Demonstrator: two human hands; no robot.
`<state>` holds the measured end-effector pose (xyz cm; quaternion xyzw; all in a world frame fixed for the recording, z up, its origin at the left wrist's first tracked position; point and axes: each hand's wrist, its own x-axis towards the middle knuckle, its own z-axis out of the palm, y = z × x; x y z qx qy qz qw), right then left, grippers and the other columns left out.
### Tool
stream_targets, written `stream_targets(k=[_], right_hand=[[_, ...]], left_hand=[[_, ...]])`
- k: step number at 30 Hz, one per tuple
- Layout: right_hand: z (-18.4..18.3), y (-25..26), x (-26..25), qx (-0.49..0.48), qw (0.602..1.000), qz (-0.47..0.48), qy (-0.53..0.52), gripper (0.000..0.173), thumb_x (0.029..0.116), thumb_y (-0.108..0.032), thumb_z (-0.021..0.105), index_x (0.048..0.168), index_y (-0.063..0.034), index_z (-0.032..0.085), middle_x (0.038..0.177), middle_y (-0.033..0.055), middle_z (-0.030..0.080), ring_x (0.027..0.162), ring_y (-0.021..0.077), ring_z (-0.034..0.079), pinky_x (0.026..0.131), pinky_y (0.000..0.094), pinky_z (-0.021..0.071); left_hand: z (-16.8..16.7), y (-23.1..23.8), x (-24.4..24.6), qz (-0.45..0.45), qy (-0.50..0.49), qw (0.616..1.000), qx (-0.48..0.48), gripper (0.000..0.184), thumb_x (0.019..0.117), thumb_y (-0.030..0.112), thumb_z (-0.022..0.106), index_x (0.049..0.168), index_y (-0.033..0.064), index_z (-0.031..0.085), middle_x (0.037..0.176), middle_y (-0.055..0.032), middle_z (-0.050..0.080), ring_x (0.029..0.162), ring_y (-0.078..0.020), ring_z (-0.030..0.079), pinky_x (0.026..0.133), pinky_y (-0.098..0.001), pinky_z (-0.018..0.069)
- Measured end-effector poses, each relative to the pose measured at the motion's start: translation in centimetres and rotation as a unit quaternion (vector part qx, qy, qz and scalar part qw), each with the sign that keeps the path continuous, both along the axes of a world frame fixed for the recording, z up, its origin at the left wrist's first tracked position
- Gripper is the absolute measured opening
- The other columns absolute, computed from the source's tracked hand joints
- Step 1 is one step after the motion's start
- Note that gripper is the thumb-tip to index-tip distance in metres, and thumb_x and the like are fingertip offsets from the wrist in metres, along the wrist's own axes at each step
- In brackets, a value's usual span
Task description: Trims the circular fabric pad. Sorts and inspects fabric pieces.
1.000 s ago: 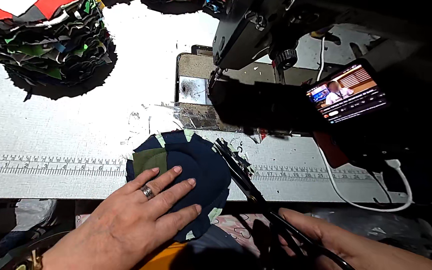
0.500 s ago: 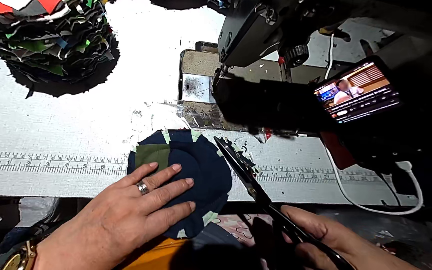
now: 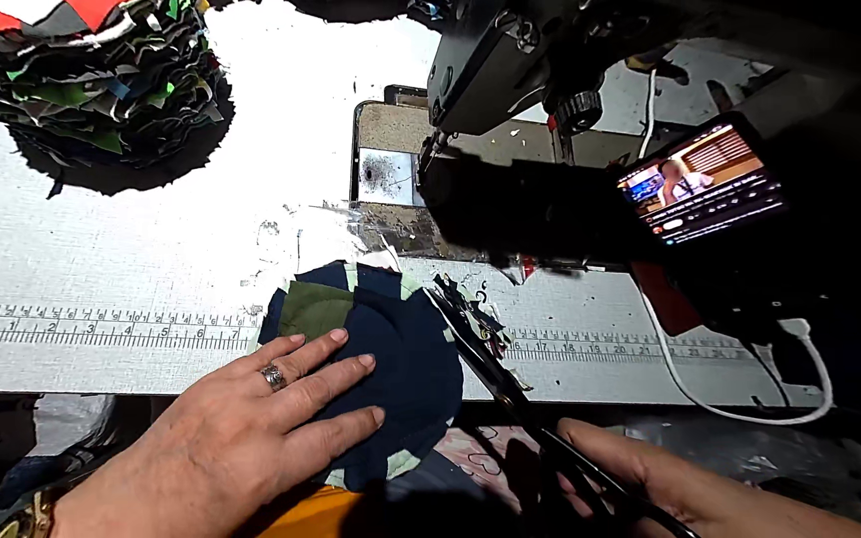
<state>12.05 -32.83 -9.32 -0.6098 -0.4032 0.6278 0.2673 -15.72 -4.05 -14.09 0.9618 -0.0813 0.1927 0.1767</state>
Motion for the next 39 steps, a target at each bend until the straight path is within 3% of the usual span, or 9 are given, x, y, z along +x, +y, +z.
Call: stream_targets(k=[5, 9, 13, 17, 21, 25, 30, 39], right_hand=[[-0.4, 1.0, -0.2, 0.019, 1.000, -0.002, -0.011, 0.052, 0.0890, -0.065, 0.066, 0.105, -0.0173, 0.055, 0.085, -0.0059, 0.060, 0.072, 0.0028, 0.061, 0.060, 0.0218, 0.0540], [-0.6, 1.1, -0.6, 0.036, 0.999, -0.028, -0.003, 0.035, 0.0936, -0.052, 0.067, 0.101, -0.0190, 0.055, 0.081, -0.0067, 0.059, 0.066, 0.0023, 0.062, 0.056, 0.0215, 0.0549], [-0.2, 0.9, -1.7, 0.040, 0.997, -0.063, -0.025, 0.032, 0.0969, -0.047, 0.066, 0.097, -0.0164, 0.055, 0.076, -0.0061, 0.057, 0.060, 0.0027, 0.060, 0.052, 0.0217, 0.0535], [0.6, 0.7, -2.6, 0.019, 0.992, -0.121, -0.025, 0.017, 0.0985, -0.030, 0.065, 0.096, -0.0165, 0.055, 0.071, -0.0073, 0.058, 0.056, 0.0033, 0.061, 0.050, 0.0225, 0.0543], [0.5, -0.4, -1.5, -0.001, 0.997, -0.071, -0.024, 0.036, 0.0939, -0.047, 0.068, 0.104, -0.0154, 0.055, 0.085, -0.0055, 0.059, 0.071, 0.0033, 0.061, 0.061, 0.0235, 0.0552], [0.8, -0.8, -0.7, -0.012, 0.999, 0.004, -0.043, 0.059, 0.0888, -0.066, 0.065, 0.105, -0.0099, 0.053, 0.088, -0.0015, 0.059, 0.075, 0.0041, 0.057, 0.061, 0.0227, 0.0462], [0.3, 0.2, -0.6, -0.014, 1.000, 0.002, -0.027, 0.050, 0.0872, -0.059, 0.070, 0.105, -0.0148, 0.053, 0.085, -0.0063, 0.058, 0.072, -0.0003, 0.057, 0.060, 0.0176, 0.0470], [-0.7, 1.2, -0.2, 0.018, 1.000, 0.014, 0.004, 0.057, 0.0873, -0.069, 0.065, 0.106, -0.0163, 0.054, 0.087, -0.0054, 0.059, 0.074, 0.0011, 0.057, 0.061, 0.0185, 0.0474]], left_hand=[[0.0, 0.3, 0.0, -0.027, 0.001, 1.000, -0.010, 0.039, 0.1035, 0.008, 0.049, 0.133, 0.0275, 0.066, 0.147, -0.0039, 0.060, 0.142, -0.0295, 0.051, 0.114, -0.0517, 0.0466], [0.0, 0.5, -0.1, -0.027, 0.003, 1.000, -0.013, 0.038, 0.1039, 0.009, 0.049, 0.133, 0.0272, 0.067, 0.147, -0.0037, 0.060, 0.142, -0.0294, 0.051, 0.114, -0.0519, 0.0467], [0.2, 1.1, 0.1, -0.023, 0.002, 1.000, -0.010, 0.038, 0.1012, 0.007, 0.051, 0.129, 0.0255, 0.069, 0.144, -0.0034, 0.062, 0.140, -0.0294, 0.053, 0.113, -0.0521, 0.0470], [0.6, 1.1, 0.2, -0.013, -0.003, 1.000, 0.012, 0.036, 0.1000, 0.010, 0.053, 0.130, 0.0238, 0.068, 0.145, -0.0051, 0.062, 0.140, -0.0298, 0.053, 0.113, -0.0540, 0.0464], [0.5, -1.0, 0.2, 0.039, -0.016, 0.998, 0.049, 0.037, 0.1050, 0.014, 0.048, 0.137, 0.0239, 0.061, 0.151, -0.0055, 0.057, 0.144, -0.0300, 0.047, 0.114, -0.0538, 0.0416], [-0.1, -2.2, 0.0, 0.076, -0.011, 0.996, 0.054, 0.035, 0.1048, 0.013, 0.047, 0.133, 0.0239, 0.065, 0.143, -0.0089, 0.063, 0.139, -0.0304, 0.054, 0.110, -0.0534, 0.0460], [-0.5, -1.0, -0.2, 0.011, -0.017, 1.000, 0.003, 0.036, 0.1052, 0.010, 0.047, 0.130, 0.0265, 0.067, 0.144, -0.0039, 0.063, 0.140, -0.0284, 0.054, 0.112, -0.0495, 0.0478], [-0.5, -0.7, -0.5, -0.010, -0.011, 1.000, -0.010, 0.035, 0.1061, 0.011, 0.046, 0.130, 0.0263, 0.067, 0.145, -0.0028, 0.062, 0.140, -0.0272, 0.053, 0.113, -0.0487, 0.0473]])
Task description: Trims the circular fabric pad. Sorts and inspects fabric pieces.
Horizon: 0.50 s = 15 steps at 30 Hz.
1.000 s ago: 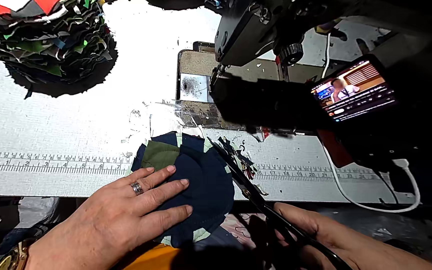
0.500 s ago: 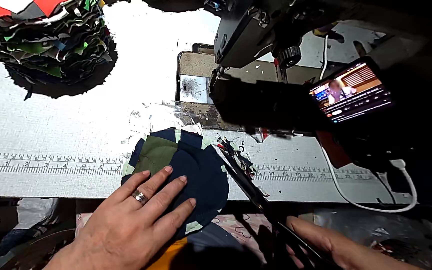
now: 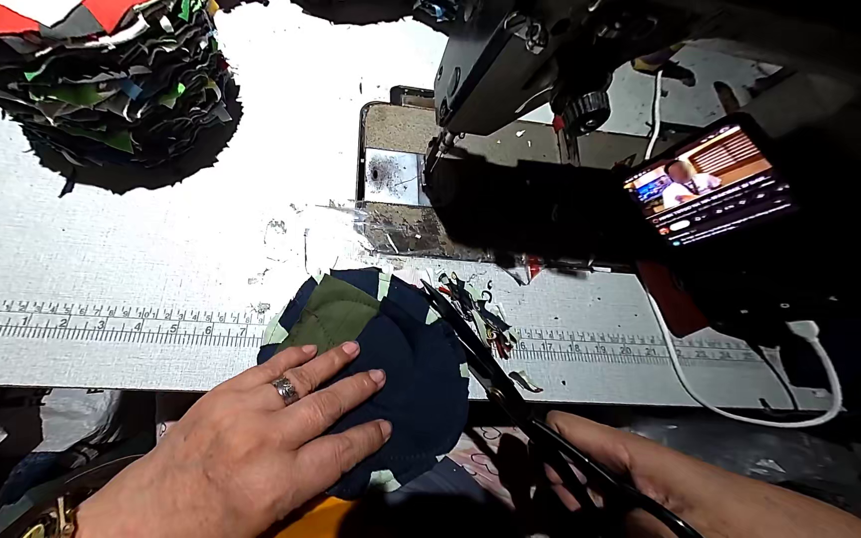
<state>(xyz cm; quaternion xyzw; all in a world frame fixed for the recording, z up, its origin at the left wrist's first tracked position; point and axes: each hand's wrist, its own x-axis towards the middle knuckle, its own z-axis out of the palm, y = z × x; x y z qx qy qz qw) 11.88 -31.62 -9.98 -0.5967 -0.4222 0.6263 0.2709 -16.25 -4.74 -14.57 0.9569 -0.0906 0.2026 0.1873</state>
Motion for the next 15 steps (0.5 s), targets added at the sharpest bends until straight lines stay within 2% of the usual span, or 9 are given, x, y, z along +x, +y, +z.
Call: stream_targets(k=[4, 7, 11, 15], right_hand=[[0.1, 0.2, -0.6, 0.003, 0.999, -0.028, 0.019, 0.050, 0.0896, -0.064, 0.066, 0.105, -0.0174, 0.055, 0.085, -0.0053, 0.062, 0.072, 0.0038, 0.063, 0.061, 0.0224, 0.0548], [0.1, 0.2, -1.1, 0.011, 0.999, -0.051, 0.013, 0.039, 0.0931, -0.054, 0.067, 0.101, -0.0178, 0.055, 0.083, -0.0058, 0.060, 0.067, 0.0031, 0.062, 0.057, 0.0222, 0.0547], [0.4, -0.1, -1.9, 0.028, 0.997, -0.076, -0.011, 0.035, 0.0967, -0.049, 0.065, 0.098, -0.0154, 0.055, 0.080, -0.0053, 0.057, 0.063, 0.0028, 0.060, 0.054, 0.0225, 0.0540], [0.8, -0.2, -2.4, 0.027, 0.995, -0.096, -0.026, 0.028, 0.0976, -0.041, 0.066, 0.096, -0.0147, 0.055, 0.076, -0.0055, 0.057, 0.059, 0.0027, 0.059, 0.052, 0.0213, 0.0532]], left_hand=[[-0.1, 0.0, 0.1, -0.006, -0.006, 1.000, -0.002, 0.034, 0.1069, 0.013, 0.046, 0.130, 0.0261, 0.067, 0.146, -0.0026, 0.061, 0.140, -0.0272, 0.053, 0.113, -0.0486, 0.0473], [-0.1, 0.2, 0.1, -0.006, -0.005, 1.000, 0.002, 0.036, 0.1059, 0.010, 0.046, 0.131, 0.0257, 0.066, 0.146, -0.0028, 0.061, 0.141, -0.0278, 0.052, 0.113, -0.0502, 0.0462], [0.0, 0.4, 0.1, -0.004, -0.004, 1.000, 0.001, 0.036, 0.1050, 0.009, 0.047, 0.129, 0.0246, 0.067, 0.145, -0.0027, 0.062, 0.141, -0.0273, 0.052, 0.114, -0.0498, 0.0454], [0.4, 0.6, 0.3, 0.007, -0.012, 1.000, 0.023, 0.037, 0.1033, 0.006, 0.045, 0.127, 0.0222, 0.068, 0.142, -0.0042, 0.064, 0.141, -0.0297, 0.052, 0.115, -0.0541, 0.0434]])
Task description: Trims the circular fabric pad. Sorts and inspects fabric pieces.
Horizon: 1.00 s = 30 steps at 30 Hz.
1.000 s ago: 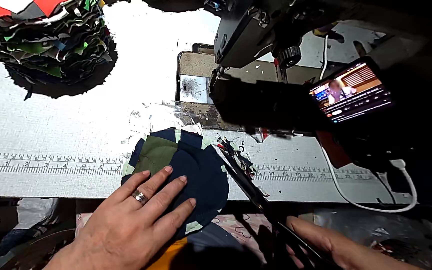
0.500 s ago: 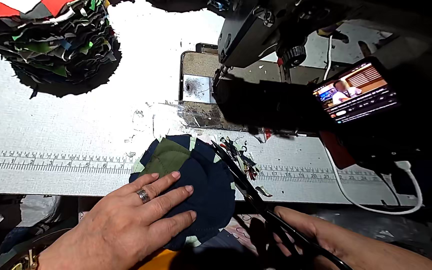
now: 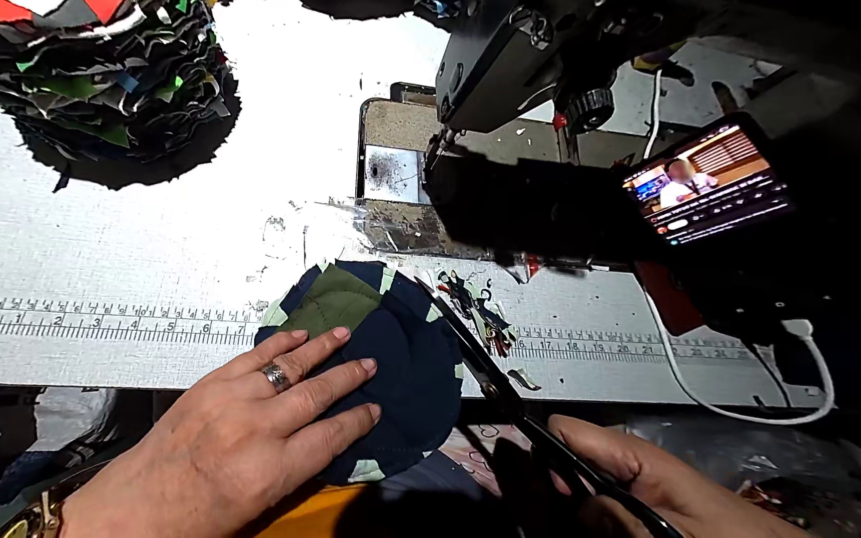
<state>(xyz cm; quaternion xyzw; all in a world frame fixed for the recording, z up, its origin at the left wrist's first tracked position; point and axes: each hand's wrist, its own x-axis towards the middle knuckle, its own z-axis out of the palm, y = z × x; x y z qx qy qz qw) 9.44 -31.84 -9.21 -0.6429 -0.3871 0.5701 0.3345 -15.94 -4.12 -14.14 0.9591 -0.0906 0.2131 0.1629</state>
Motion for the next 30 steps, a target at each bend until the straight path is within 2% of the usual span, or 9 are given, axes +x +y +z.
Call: stream_targets(k=[6, 9, 12, 16, 18, 22, 26, 28, 30], right_hand=[[0.1, 0.1, -0.6, -0.019, 1.000, -0.006, -0.001, 0.028, 0.0970, -0.040, 0.067, 0.098, -0.0140, 0.055, 0.078, -0.0047, 0.057, 0.061, 0.0037, 0.060, 0.053, 0.0228, 0.0535], [-0.3, 0.1, 0.0, -0.025, 0.998, 0.051, -0.009, 0.046, 0.0945, -0.056, 0.064, 0.105, -0.0126, 0.053, 0.086, -0.0040, 0.059, 0.071, 0.0020, 0.058, 0.060, 0.0204, 0.0496], [-0.3, 0.5, 0.7, -0.022, 0.996, 0.082, -0.013, 0.060, 0.0895, -0.070, 0.061, 0.107, -0.0132, 0.052, 0.087, -0.0046, 0.058, 0.074, 0.0006, 0.057, 0.061, 0.0188, 0.0469], [-0.3, 1.1, 1.0, -0.020, 0.996, 0.086, -0.024, 0.059, 0.0888, -0.071, 0.061, 0.108, -0.0153, 0.054, 0.087, -0.0062, 0.059, 0.075, -0.0007, 0.057, 0.061, 0.0171, 0.0474], [-0.2, 1.1, 0.9, -0.019, 0.996, 0.082, -0.016, 0.057, 0.0897, -0.070, 0.061, 0.107, -0.0155, 0.054, 0.086, -0.0059, 0.058, 0.073, 0.0008, 0.059, 0.061, 0.0197, 0.0512], [-0.1, 0.8, 0.5, -0.024, 0.999, 0.030, 0.002, 0.041, 0.0940, -0.056, 0.066, 0.101, -0.0164, 0.055, 0.080, -0.0056, 0.059, 0.064, 0.0036, 0.061, 0.055, 0.0230, 0.0551], [0.2, 0.7, -0.1, -0.028, 1.000, -0.014, 0.002, 0.036, 0.0957, -0.052, 0.066, 0.096, -0.0179, 0.055, 0.071, -0.0079, 0.057, 0.054, 0.0027, 0.059, 0.048, 0.0223, 0.0539], [0.2, 0.6, 0.2, -0.029, 1.000, -0.011, 0.007, 0.037, 0.0938, -0.053, 0.068, 0.097, -0.0186, 0.055, 0.073, -0.0077, 0.058, 0.057, 0.0028, 0.061, 0.049, 0.0225, 0.0547], [0.3, 0.2, 0.8, -0.045, 0.999, 0.012, 0.013, 0.040, 0.0912, -0.054, 0.070, 0.101, -0.0184, 0.055, 0.082, -0.0070, 0.061, 0.066, 0.0034, 0.063, 0.056, 0.0233, 0.0566]], left_hand=[[-0.2, -0.3, -0.4, 0.025, -0.001, 1.000, 0.002, 0.037, 0.1037, 0.007, 0.046, 0.127, 0.0237, 0.069, 0.142, -0.0050, 0.064, 0.140, -0.0308, 0.053, 0.114, -0.0533, 0.0446], [0.1, -0.1, -0.3, 0.007, 0.000, 1.000, -0.003, 0.036, 0.1024, 0.006, 0.048, 0.124, 0.0230, 0.071, 0.141, -0.0046, 0.065, 0.138, -0.0304, 0.054, 0.113, -0.0527, 0.0463], [0.2, 0.1, -0.3, -0.028, 0.004, 1.000, -0.012, 0.035, 0.1038, 0.008, 0.047, 0.124, 0.0223, 0.072, 0.140, -0.0046, 0.066, 0.138, -0.0300, 0.055, 0.113, -0.0515, 0.0472], [0.0, 0.2, -0.3, -0.042, 0.007, 0.999, -0.015, 0.034, 0.1054, 0.011, 0.046, 0.125, 0.0233, 0.071, 0.143, -0.0028, 0.064, 0.139, -0.0285, 0.054, 0.114, -0.0503, 0.0460], [0.1, 0.2, -0.3, -0.040, 0.011, 0.999, -0.016, 0.034, 0.1052, 0.010, 0.046, 0.125, 0.0237, 0.071, 0.144, -0.0019, 0.063, 0.140, -0.0284, 0.053, 0.114, -0.0504, 0.0456], [0.1, 0.6, -0.3, -0.030, 0.014, 0.999, -0.016, 0.037, 0.1029, 0.005, 0.047, 0.126, 0.0225, 0.071, 0.143, -0.0018, 0.064, 0.140, -0.0293, 0.053, 0.114, -0.0518, 0.0455], [0.5, 1.7, -0.1, -0.014, 0.017, 1.000, -0.011, 0.039, 0.0981, 0.003, 0.051, 0.123, 0.0229, 0.072, 0.140, -0.0029, 0.065, 0.140, -0.0313, 0.053, 0.116, -0.0593, 0.0416], [0.9, 2.2, 0.1, -0.014, 0.024, 1.000, -0.010, 0.033, 0.0978, 0.013, 0.056, 0.125, 0.0233, 0.073, 0.143, -0.0031, 0.064, 0.144, -0.0330, 0.048, 0.118, -0.0656, 0.0335], [1.2, 1.6, 0.2, 0.000, 0.027, 1.000, 0.007, 0.032, 0.0997, 0.029, 0.058, 0.129, 0.0237, 0.069, 0.147, -0.0037, 0.060, 0.146, -0.0333, 0.044, 0.118, -0.0688, 0.0279]])
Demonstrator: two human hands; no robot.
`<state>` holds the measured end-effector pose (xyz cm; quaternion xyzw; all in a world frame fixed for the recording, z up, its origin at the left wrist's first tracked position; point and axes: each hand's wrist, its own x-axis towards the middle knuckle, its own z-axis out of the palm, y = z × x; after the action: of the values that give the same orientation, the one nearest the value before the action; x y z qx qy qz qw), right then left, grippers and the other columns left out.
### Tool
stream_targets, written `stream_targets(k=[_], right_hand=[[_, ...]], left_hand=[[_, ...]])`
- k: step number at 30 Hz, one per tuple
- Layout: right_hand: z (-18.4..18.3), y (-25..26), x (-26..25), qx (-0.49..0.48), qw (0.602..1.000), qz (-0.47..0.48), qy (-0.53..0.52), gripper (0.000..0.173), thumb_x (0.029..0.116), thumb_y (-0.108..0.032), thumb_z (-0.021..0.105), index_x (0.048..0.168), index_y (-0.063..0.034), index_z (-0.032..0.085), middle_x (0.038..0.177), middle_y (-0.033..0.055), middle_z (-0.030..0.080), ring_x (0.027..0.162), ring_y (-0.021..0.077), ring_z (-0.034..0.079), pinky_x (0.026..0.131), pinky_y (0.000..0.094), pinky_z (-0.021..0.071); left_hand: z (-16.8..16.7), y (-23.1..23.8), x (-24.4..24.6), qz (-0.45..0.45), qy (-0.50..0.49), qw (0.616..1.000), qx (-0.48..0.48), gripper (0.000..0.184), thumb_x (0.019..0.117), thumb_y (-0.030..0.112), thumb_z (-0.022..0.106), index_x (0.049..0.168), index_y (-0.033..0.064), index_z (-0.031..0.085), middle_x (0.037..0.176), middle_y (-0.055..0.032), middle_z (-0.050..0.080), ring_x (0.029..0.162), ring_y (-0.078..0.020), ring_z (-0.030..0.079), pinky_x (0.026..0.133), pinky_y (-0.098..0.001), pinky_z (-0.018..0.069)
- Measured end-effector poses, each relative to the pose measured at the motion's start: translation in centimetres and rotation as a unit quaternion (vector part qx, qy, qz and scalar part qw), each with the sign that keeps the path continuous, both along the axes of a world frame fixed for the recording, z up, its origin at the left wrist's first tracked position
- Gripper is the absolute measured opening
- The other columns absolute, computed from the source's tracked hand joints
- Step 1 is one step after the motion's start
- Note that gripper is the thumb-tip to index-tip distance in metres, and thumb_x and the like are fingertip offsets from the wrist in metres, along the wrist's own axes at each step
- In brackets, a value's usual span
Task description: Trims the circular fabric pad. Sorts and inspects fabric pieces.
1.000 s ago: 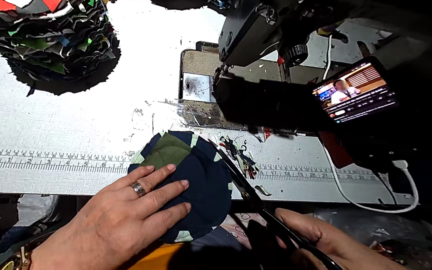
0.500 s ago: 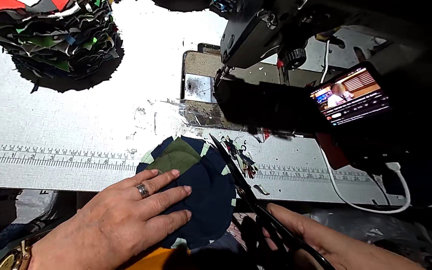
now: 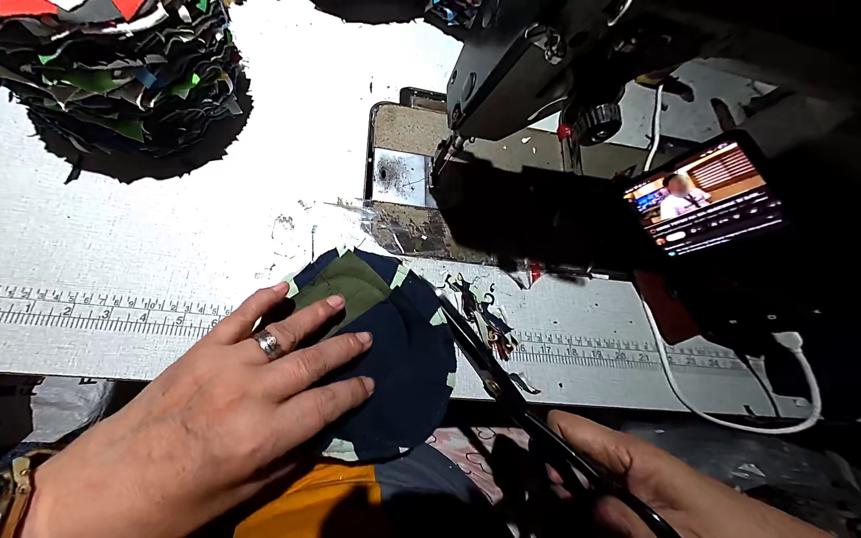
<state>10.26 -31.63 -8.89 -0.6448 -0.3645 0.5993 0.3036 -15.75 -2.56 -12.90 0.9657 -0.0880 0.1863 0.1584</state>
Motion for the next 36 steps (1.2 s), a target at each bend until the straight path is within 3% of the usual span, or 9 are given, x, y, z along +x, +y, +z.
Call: stream_targets(k=[2, 4, 6, 9, 14, 24, 36], right_hand=[[0.2, -0.4, 0.7, -0.013, 0.999, 0.036, 0.000, 0.048, 0.0895, -0.061, 0.067, 0.105, -0.0177, 0.054, 0.087, -0.0069, 0.059, 0.072, 0.0023, 0.061, 0.061, 0.0224, 0.0540], [0.5, -0.5, 1.1, -0.020, 0.998, 0.055, -0.003, 0.056, 0.0880, -0.066, 0.066, 0.107, -0.0158, 0.054, 0.088, -0.0060, 0.059, 0.073, 0.0020, 0.058, 0.061, 0.0217, 0.0509], [0.6, -0.4, 1.3, -0.023, 0.998, 0.062, -0.004, 0.055, 0.0876, -0.067, 0.066, 0.106, -0.0163, 0.053, 0.087, -0.0062, 0.058, 0.073, 0.0015, 0.058, 0.061, 0.0210, 0.0504], [0.3, 0.0, 1.6, -0.009, 0.997, 0.079, -0.017, 0.055, 0.0880, -0.068, 0.065, 0.104, -0.0161, 0.053, 0.085, -0.0061, 0.058, 0.073, 0.0013, 0.058, 0.060, 0.0204, 0.0496], [-0.3, 0.9, 1.7, 0.006, 0.996, 0.088, -0.008, 0.056, 0.0871, -0.069, 0.066, 0.106, -0.0168, 0.055, 0.085, -0.0057, 0.060, 0.072, 0.0028, 0.061, 0.060, 0.0214, 0.0533], [-0.3, 1.0, 1.8, 0.012, 0.996, 0.088, 0.021, 0.058, 0.0880, -0.071, 0.063, 0.107, -0.0169, 0.056, 0.087, -0.0049, 0.061, 0.075, 0.0047, 0.063, 0.063, 0.0237, 0.0548], [-0.5, 0.5, 0.0, 0.042, 0.998, 0.040, 0.015, 0.039, 0.0970, -0.054, 0.062, 0.102, -0.0159, 0.055, 0.083, -0.0054, 0.060, 0.067, 0.0040, 0.062, 0.057, 0.0239, 0.0561]], left_hand=[[-0.1, -1.5, 0.1, 0.026, -0.002, 0.999, 0.022, 0.034, 0.1026, 0.030, 0.055, 0.134, 0.0247, 0.064, 0.150, -0.0034, 0.057, 0.147, -0.0321, 0.043, 0.117, -0.0666, 0.0300], [-0.5, -3.0, 0.4, 0.061, -0.004, 0.997, 0.041, 0.037, 0.1035, 0.017, 0.050, 0.138, 0.0248, 0.061, 0.151, -0.0041, 0.056, 0.146, -0.0310, 0.044, 0.115, -0.0622, 0.0337], [-0.9, -3.8, 0.7, 0.084, -0.006, 0.995, 0.046, 0.040, 0.1034, 0.011, 0.047, 0.137, 0.0250, 0.063, 0.148, -0.0072, 0.058, 0.143, -0.0324, 0.048, 0.112, -0.0600, 0.0394], [-1.1, -3.6, 0.8, 0.065, -0.010, 0.998, 0.019, 0.036, 0.1037, 0.015, 0.048, 0.133, 0.0261, 0.067, 0.146, -0.0066, 0.061, 0.140, -0.0321, 0.052, 0.110, -0.0552, 0.0456], [-0.7, -2.1, 0.4, -0.005, 0.009, 1.000, 0.007, 0.037, 0.1043, 0.012, 0.047, 0.132, 0.0267, 0.067, 0.148, -0.0034, 0.060, 0.142, -0.0309, 0.050, 0.112, -0.0537, 0.0465], [-1.2, -2.1, 0.0, -0.025, 0.002, 0.999, -0.025, 0.035, 0.1058, 0.013, 0.048, 0.133, 0.0277, 0.066, 0.149, -0.0030, 0.058, 0.143, -0.0298, 0.050, 0.115, -0.0540, 0.0441], [-1.4, -2.1, 0.0, -0.032, -0.004, 0.999, -0.030, 0.035, 0.1049, 0.013, 0.049, 0.133, 0.0268, 0.066, 0.149, -0.0029, 0.058, 0.143, -0.0297, 0.050, 0.114, -0.0544, 0.0437]])
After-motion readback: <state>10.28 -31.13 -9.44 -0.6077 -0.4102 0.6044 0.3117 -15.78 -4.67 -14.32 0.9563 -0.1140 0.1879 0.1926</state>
